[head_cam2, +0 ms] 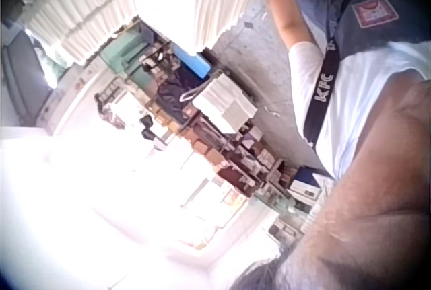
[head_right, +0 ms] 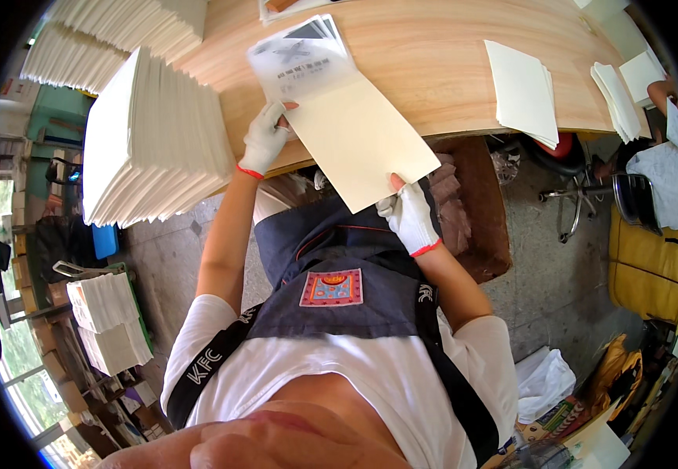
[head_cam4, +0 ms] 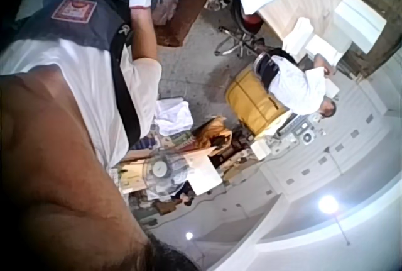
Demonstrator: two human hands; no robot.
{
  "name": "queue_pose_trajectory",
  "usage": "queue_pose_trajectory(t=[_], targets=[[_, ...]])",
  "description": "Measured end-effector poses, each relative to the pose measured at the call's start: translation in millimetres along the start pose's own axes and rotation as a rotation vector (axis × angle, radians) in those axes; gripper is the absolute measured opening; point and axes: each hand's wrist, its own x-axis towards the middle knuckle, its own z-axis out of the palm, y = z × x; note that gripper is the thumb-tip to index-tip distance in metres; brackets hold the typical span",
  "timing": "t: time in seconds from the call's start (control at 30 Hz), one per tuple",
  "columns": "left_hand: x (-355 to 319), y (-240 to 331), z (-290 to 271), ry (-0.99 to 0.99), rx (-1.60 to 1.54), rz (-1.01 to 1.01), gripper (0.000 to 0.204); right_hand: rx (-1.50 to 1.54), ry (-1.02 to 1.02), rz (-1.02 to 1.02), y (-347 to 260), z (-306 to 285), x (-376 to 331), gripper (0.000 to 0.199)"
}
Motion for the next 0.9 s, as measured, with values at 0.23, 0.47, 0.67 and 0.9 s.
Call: queue_pose_trajectory(t=[0.23, 0.47, 0.67, 0.9], targets=[[-35, 7, 91, 0.661, -1.068, -0.369, 0.037, -0.123, -0.099, 0.028, -1, 31, -29, 0.028], [-43, 8, 144, 0.182, -2.088, -0.607, 0.03, -0.306, -0.079, 0.088, -13, 33, -44, 0.028], [-73, -3, 149, 0.196, -1.82, -0.613, 0.03, -0.353, 0.112, 0.195, 8, 20, -24, 0.026], [-98, -18, 141, 0.157, -1.364, -0.451, 0.03, -0.491, 0.066, 0.086, -1, 30, -38, 0.027]])
